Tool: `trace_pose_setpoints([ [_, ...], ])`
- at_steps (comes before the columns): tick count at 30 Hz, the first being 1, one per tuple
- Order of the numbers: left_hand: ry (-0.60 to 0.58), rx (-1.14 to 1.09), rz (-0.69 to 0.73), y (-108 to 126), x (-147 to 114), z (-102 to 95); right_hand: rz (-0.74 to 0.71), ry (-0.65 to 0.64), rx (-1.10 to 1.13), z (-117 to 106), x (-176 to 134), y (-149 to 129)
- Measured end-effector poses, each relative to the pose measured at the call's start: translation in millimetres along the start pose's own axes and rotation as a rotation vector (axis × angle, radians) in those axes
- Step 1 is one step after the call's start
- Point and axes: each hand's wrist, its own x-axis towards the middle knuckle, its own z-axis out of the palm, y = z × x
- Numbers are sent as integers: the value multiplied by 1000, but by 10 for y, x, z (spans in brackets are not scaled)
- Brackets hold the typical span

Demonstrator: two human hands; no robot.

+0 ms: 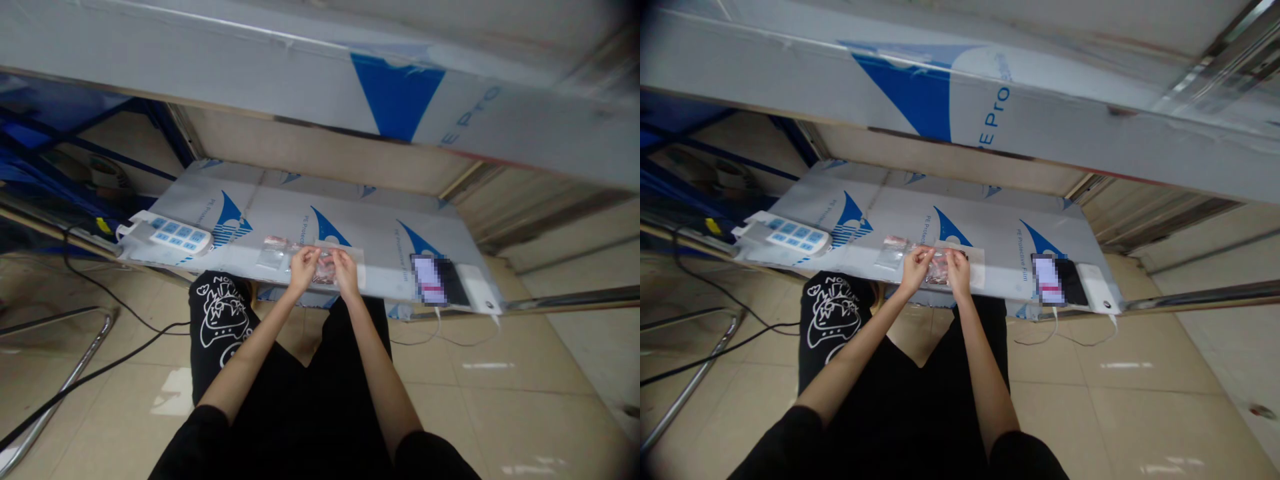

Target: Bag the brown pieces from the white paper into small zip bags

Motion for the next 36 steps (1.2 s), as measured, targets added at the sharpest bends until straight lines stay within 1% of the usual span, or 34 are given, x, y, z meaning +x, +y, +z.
trace_pose_setpoints([
  [3, 37, 113, -24, -36, 42, -96, 87, -111, -34, 16, -49, 17],
  [5, 23, 172, -32, -34, 77, -184, 112, -179, -92, 34, -71, 39],
  [6, 3, 200, -28, -25, 94, -244, 119, -196, -117, 43, -72, 54],
  [8, -9, 303, 4, 3, 126, -404, 136, -181, -134, 63, -50, 90],
  [11, 86, 699, 129, 22, 164, -715, 156, -130, -132, 122, 15, 142],
  [12, 99, 824, 171, 13, 172, -818, 157, -124, -136, 156, 34, 156],
  [15, 93, 1129, 210, -66, 165, -1053, 157, -125, -154, 291, 65, 194],
  [17, 43, 1281, 183, -142, 134, -1128, 158, -121, -162, 383, 66, 225],
  [20, -61, 1429, 113, -241, 78, -1151, 170, -109, -213, 467, 67, 294],
  [23, -101, 1473, 66, -290, 45, -1135, 149, -126, -325, 475, 84, 368],
  [27, -64, 1484, 69, -295, 33, -1119, 36, -141, -522, 441, 95, 378],
  [31, -28, 1488, 100, -279, 33, -1110, -34, -144, -717, 417, 53, 262],
  [36, 22, 1457, 159, -230, 104, -1069, -105, -150, -853, 375, -6, 149],
])
